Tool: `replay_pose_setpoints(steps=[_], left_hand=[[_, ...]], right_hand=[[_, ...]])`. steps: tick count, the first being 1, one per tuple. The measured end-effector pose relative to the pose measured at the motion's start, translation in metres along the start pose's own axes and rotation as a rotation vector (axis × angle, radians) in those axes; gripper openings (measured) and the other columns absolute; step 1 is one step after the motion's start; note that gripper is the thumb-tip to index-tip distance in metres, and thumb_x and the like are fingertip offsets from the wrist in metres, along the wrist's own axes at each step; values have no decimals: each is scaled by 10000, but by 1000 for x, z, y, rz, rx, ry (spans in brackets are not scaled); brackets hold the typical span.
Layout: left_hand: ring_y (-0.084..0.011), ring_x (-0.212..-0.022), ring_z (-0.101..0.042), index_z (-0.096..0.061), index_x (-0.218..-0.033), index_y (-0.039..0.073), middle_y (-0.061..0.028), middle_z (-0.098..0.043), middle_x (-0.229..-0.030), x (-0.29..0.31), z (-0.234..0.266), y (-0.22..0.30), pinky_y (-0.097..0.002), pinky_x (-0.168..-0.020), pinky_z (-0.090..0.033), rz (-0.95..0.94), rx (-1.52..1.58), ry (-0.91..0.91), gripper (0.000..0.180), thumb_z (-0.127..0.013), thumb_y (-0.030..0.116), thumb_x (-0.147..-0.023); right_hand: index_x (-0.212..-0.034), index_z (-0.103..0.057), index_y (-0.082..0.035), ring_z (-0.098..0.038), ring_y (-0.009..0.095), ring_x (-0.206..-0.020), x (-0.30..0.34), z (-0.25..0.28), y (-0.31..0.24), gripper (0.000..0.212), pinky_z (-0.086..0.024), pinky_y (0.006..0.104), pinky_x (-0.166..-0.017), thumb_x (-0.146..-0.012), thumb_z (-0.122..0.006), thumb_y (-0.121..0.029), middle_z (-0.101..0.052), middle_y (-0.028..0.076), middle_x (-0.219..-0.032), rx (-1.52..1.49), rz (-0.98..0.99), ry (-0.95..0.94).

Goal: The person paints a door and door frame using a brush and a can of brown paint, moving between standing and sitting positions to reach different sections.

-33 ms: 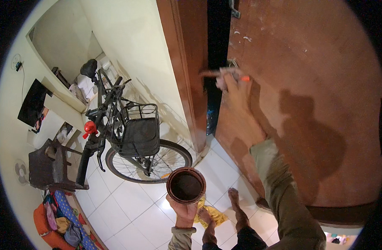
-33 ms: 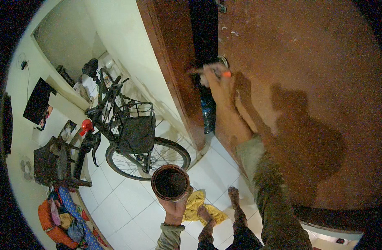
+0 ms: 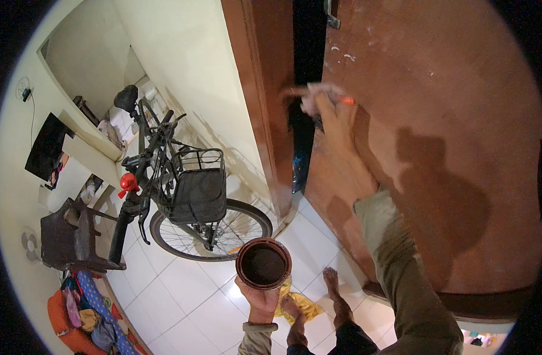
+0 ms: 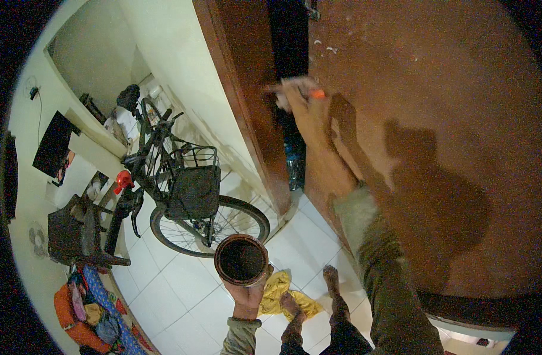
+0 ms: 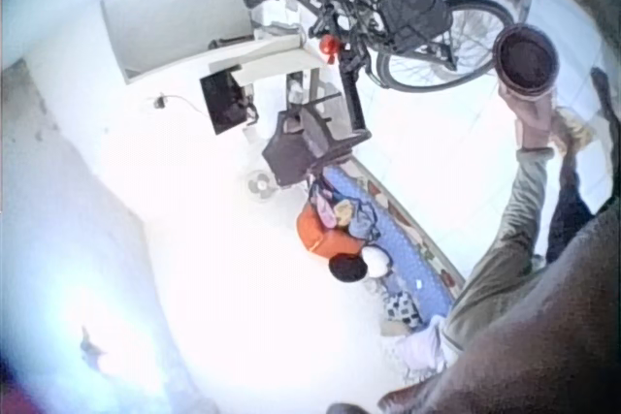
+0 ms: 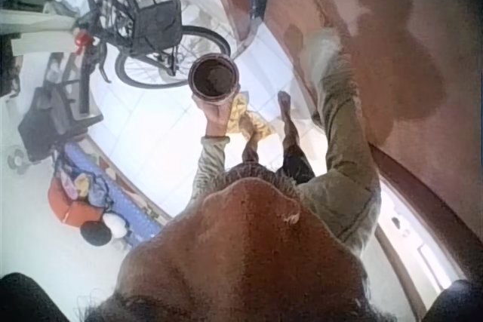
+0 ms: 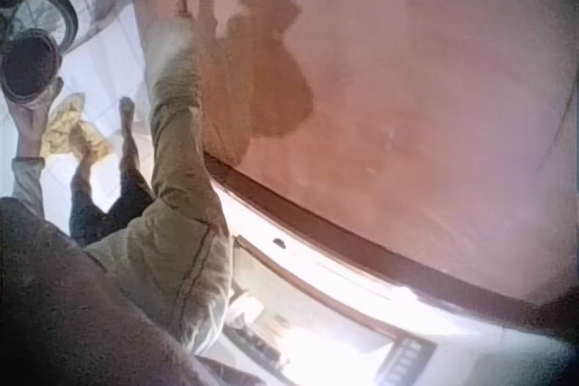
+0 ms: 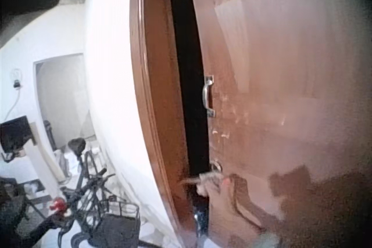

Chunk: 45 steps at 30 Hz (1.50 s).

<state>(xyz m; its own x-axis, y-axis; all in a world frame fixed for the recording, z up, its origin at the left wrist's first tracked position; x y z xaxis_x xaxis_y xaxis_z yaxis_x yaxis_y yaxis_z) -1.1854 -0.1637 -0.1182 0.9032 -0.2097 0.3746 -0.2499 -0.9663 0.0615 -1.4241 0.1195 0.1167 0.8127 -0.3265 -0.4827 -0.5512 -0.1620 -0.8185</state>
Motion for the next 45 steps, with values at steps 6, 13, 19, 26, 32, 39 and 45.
replay_pose_setpoints(steps=[6,13,19,26,32,39,45], left_hand=[[-395,-1254,-533,-503,-1402,158,-153,-533,-1402,2,-22,1,-600,-990,-479,-11,-106,-71,586,-481,555,-972],[-382,-1273,-519,-512,-1390,167,-136,-529,-1410,10,-52,4,-624,-982,-471,10,4,-26,574,-487,555,-968],[-356,-1271,-523,-520,-1383,169,-110,-532,-1414,13,-70,12,-608,-995,-463,-57,-95,-75,559,-496,541,-967],[-350,-1226,-556,-524,-1373,185,-108,-554,-1380,19,-86,10,-603,-934,-502,-19,-81,-73,564,-485,565,-958],[-357,-1180,-588,-525,-1363,174,-115,-565,-1362,23,-98,16,-595,-854,-540,-71,-191,-50,571,-464,570,-957],[-365,-1196,-575,-517,-1373,178,-116,-557,-1373,24,-127,7,-590,-826,-541,-14,-114,-120,561,-458,552,-960],[-363,-1209,-566,-516,-1377,181,-113,-557,-1371,30,-139,6,-589,-834,-539,-4,-122,-125,567,-463,554,-953]], right_hand=[[-1102,-649,34,-680,187,-798,-16,-37,-100,221,-540,269,-755,-981,-621,-148,-723,129,-933,-124,401,169],[-1047,-663,39,-694,156,-828,52,26,26,170,-556,282,-725,-976,-614,-108,-726,129,-968,370,-147,50],[-1076,-661,22,-703,157,-878,-32,-62,-110,177,-564,282,-770,-975,-621,-118,-724,146,-1013,204,236,-23],[-1139,-662,18,-701,175,-895,16,-36,-45,220,-545,278,-840,-979,-617,-125,-731,130,-1003,199,345,-1],[-1094,-682,-6,-695,126,-817,-6,-25,-47,189,-546,250,-764,-942,-666,-116,-734,72,-905,715,-88,-85],[-1164,-659,16,-698,164,-938,-44,-83,-178,238,-524,260,-861,-968,-624,-114,-739,84,-958,177,471,65],[-959,-648,-2,-620,89,-702,-22,-29,-97,133,-508,252,-647,-976,-613,-129,-655,35,-761,261,154,-35]])
Point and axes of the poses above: each hand's wrist, its own x-axis away from the middle knuckle, its own z-axis out of the back of the hand, y = z × x, the point moved 7 cm from there along -x, towards the middle knuckle
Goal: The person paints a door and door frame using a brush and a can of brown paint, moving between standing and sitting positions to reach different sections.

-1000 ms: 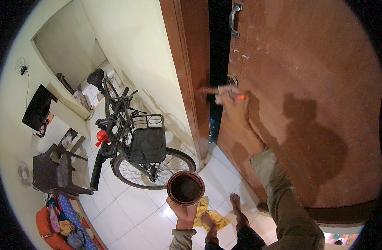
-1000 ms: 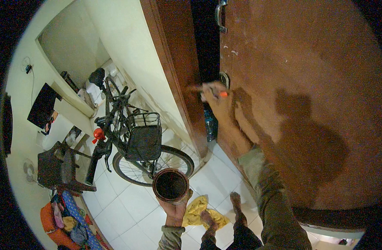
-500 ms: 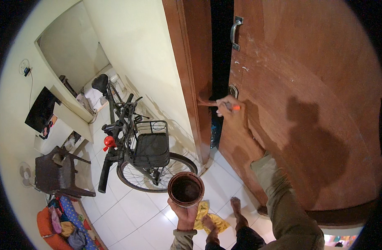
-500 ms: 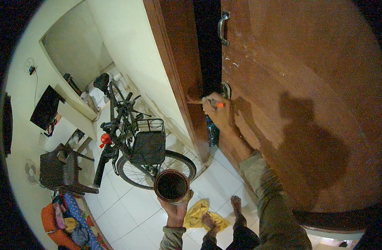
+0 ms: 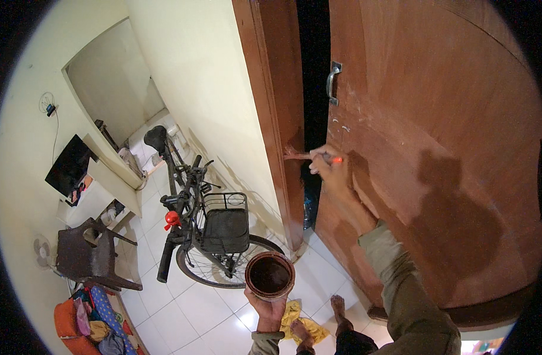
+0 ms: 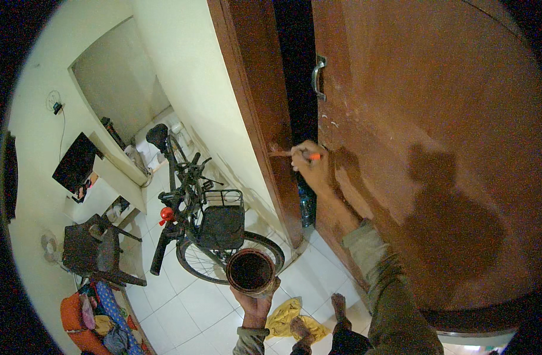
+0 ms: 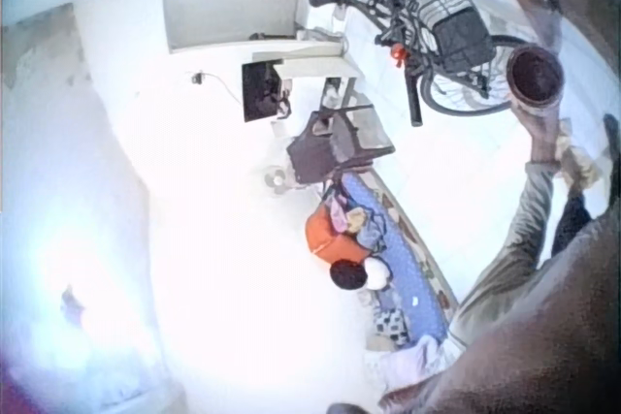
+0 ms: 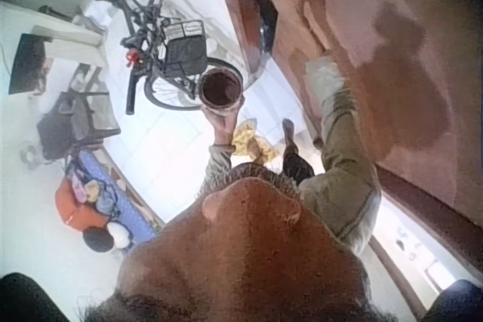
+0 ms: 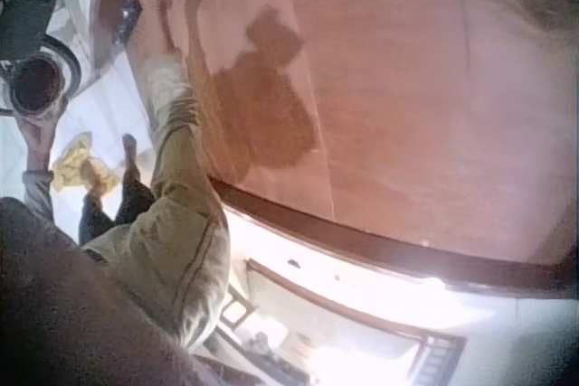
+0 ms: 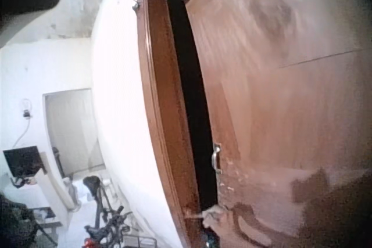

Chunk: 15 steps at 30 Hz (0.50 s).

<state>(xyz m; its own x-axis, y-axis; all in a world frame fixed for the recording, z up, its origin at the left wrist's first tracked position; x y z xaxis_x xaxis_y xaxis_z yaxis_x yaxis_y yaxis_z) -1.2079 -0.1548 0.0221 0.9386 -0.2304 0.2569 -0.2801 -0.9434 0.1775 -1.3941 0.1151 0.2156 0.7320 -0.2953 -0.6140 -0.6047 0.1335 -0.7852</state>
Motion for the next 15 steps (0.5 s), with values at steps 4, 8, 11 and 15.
replay_pose_setpoints(steps=[4,8,11,15], left_hand=[[-364,-1222,-558,-496,-1397,186,-112,-546,-1384,6,-10,6,-589,-860,-538,-17,-23,-32,601,-472,581,-944],[-365,-1236,-549,-488,-1407,196,-111,-534,-1400,9,-21,4,-598,-892,-529,-34,-41,-73,615,-478,596,-940],[-360,-1248,-543,-480,-1417,211,-100,-529,-1412,16,-29,10,-604,-923,-516,-59,-78,-107,633,-484,616,-930],[-353,-1250,-544,-489,-1413,222,-83,-527,-1419,22,-35,12,-619,-948,-498,-72,-96,-90,645,-481,639,-921]], right_hand=[[-824,-619,-45,-568,73,-620,-78,-28,-85,271,-456,250,-588,-989,-610,-259,-619,1,-660,79,72,-13],[-952,-689,-11,-693,125,-817,-136,-35,-183,222,-538,280,-768,-993,-598,-209,-736,74,-899,-18,414,87],[-1059,-688,-2,-699,137,-914,-123,-39,-185,195,-539,289,-860,-991,-599,-162,-735,99,-1007,-41,499,86],[-1062,-691,-27,-661,108,-860,-65,-37,-107,169,-526,262,-801,-977,-625,-158,-708,57,-938,57,251,14]])
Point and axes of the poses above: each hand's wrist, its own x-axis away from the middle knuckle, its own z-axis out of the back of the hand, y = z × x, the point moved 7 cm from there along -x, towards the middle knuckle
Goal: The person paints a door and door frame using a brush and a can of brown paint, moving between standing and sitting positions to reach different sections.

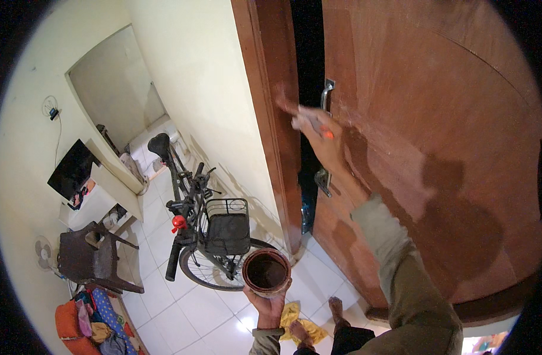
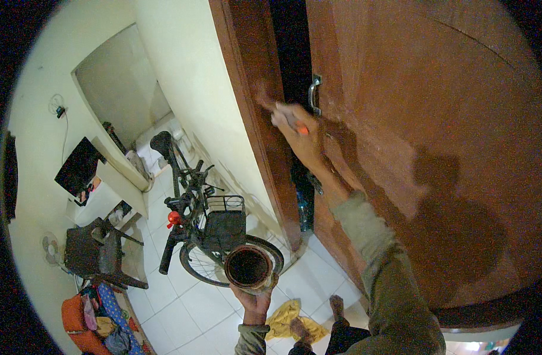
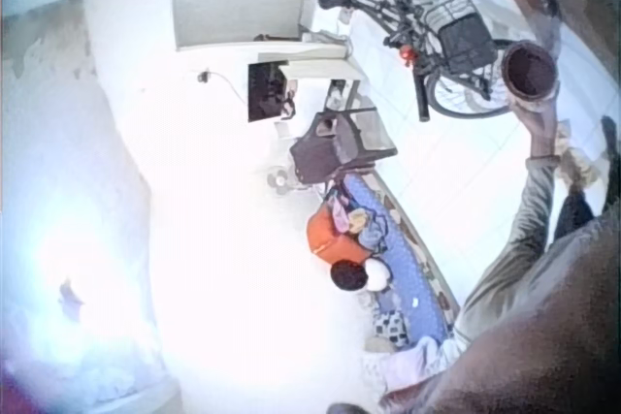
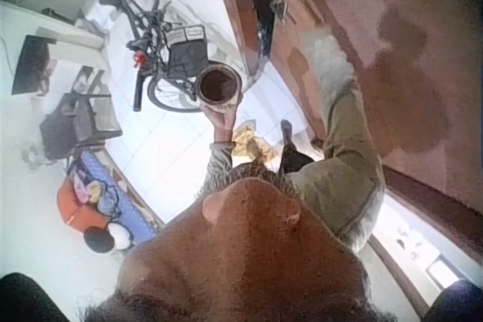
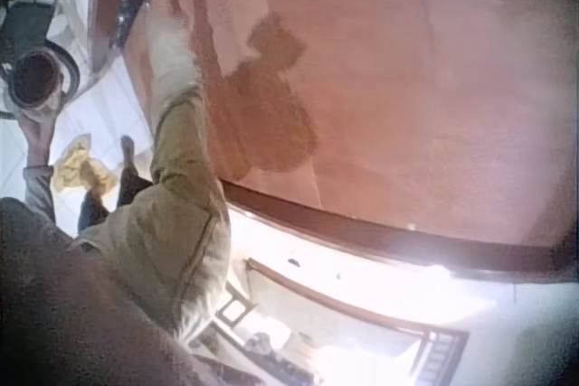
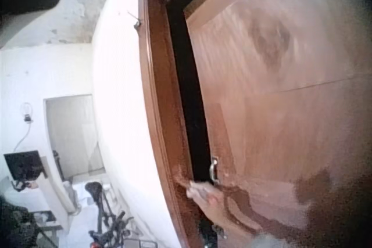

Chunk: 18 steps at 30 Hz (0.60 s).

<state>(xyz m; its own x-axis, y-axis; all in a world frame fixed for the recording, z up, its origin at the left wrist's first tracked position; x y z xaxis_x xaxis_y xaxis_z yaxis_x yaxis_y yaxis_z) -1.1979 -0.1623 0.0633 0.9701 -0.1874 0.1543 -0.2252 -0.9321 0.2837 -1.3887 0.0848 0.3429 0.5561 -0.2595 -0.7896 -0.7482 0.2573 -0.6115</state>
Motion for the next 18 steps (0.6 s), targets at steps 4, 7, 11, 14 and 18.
replay_pose_setpoints(steps=[4,7,11,14,18], left_hand=[[-347,-1256,-536,-500,-1404,212,-79,-528,-1419,2,-7,0,-624,-960,-482,-4,-33,10,639,-478,632,-923],[-341,-1254,-535,-500,-1404,202,-83,-528,-1419,5,-8,4,-624,-966,-474,-2,-17,8,640,-478,625,-924],[-343,-1261,-524,-463,-1430,159,-121,-493,-1436,7,-23,-1,-582,-937,-503,19,62,-3,677,-507,553,-882],[-333,-1272,-513,-464,-1430,169,-114,-488,-1440,7,-16,0,-582,-950,-490,-9,77,-11,666,-510,552,-887],[-318,-1265,-513,-469,-1428,183,-100,-491,-1441,13,-21,1,-574,-959,-477,-19,77,-7,645,-510,551,-900]], right_hand=[[-806,-621,-34,-546,69,-640,-14,21,12,201,-458,261,-581,-971,-616,-148,-592,-7,-690,258,-177,-185],[-782,-605,-53,-556,85,-583,-81,-3,-46,254,-451,270,-546,-981,-616,-210,-606,0,-651,46,-1,-109],[-1031,-663,11,-669,123,-748,-134,-3,-104,163,-534,259,-718,-966,-638,-137,-719,75,-835,-135,295,63],[-1140,-666,-2,-694,137,-858,-109,-7,-100,213,-550,266,-789,-973,-629,-129,-734,99,-945,-12,314,74],[-1111,-683,-30,-682,116,-804,-56,1,-49,201,-557,265,-724,-979,-628,-171,-719,65,-880,53,221,-19]])
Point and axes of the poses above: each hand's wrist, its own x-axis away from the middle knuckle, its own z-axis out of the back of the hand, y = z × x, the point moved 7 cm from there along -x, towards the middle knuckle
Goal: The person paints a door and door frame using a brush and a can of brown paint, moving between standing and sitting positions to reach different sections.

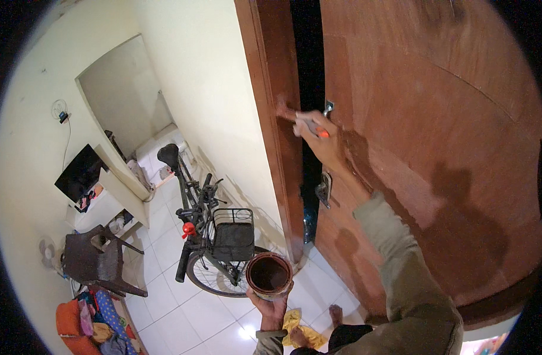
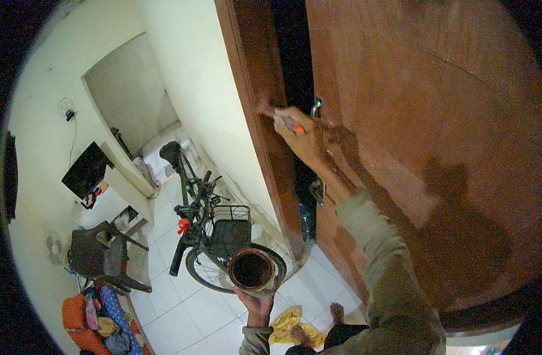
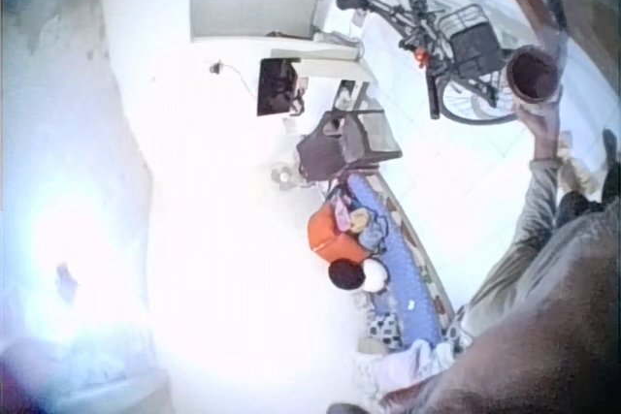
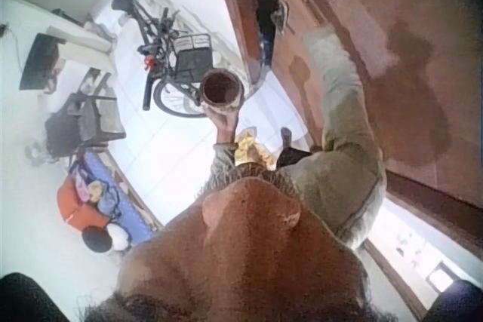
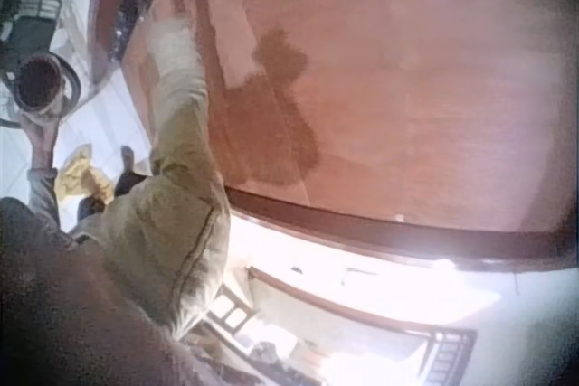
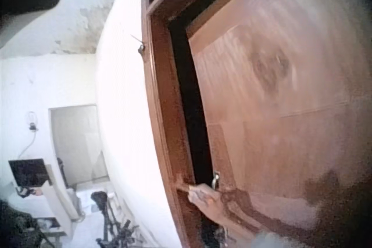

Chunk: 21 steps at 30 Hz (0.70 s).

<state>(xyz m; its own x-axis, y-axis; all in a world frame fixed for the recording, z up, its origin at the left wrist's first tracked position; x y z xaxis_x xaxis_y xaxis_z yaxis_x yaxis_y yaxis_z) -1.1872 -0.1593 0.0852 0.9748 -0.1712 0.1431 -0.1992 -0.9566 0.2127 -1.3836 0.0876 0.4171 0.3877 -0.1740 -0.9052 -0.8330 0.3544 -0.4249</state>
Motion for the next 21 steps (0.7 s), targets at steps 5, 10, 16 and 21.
replay_pose_setpoints(steps=[5,10,16,21], left_hand=[[-313,-1257,-518,-478,-1422,188,-97,-495,-1439,3,1,3,-565,-963,-476,3,4,18,632,-499,553,-906],[-313,-1285,-499,-477,-1422,188,-93,-495,-1441,2,-18,2,-560,-982,-467,-45,-16,20,641,-503,549,-893],[-332,-1282,-506,-474,-1426,188,-95,-502,-1433,2,-17,8,-593,-964,-471,-67,13,35,668,-521,561,-873],[-312,-1269,-517,-512,-1392,175,-71,-531,-1420,8,-18,15,-562,-1005,-451,-76,-44,-16,628,-487,585,-916]], right_hand=[[-740,-561,-72,-525,81,-526,-91,-9,-15,266,-413,263,-467,-970,-634,-185,-566,-2,-605,-134,-147,-73],[-896,-681,-20,-675,142,-674,-178,-14,-65,267,-532,287,-656,-983,-617,-264,-706,57,-726,23,241,35],[-1061,-696,-42,-697,159,-820,-76,-7,-15,215,-550,314,-734,-900,-719,-183,-723,117,-947,54,150,-27],[-873,-643,-54,-621,110,-591,-75,-10,-1,201,-504,275,-538,-960,-641,-235,-632,30,-674,168,-183,-252]])
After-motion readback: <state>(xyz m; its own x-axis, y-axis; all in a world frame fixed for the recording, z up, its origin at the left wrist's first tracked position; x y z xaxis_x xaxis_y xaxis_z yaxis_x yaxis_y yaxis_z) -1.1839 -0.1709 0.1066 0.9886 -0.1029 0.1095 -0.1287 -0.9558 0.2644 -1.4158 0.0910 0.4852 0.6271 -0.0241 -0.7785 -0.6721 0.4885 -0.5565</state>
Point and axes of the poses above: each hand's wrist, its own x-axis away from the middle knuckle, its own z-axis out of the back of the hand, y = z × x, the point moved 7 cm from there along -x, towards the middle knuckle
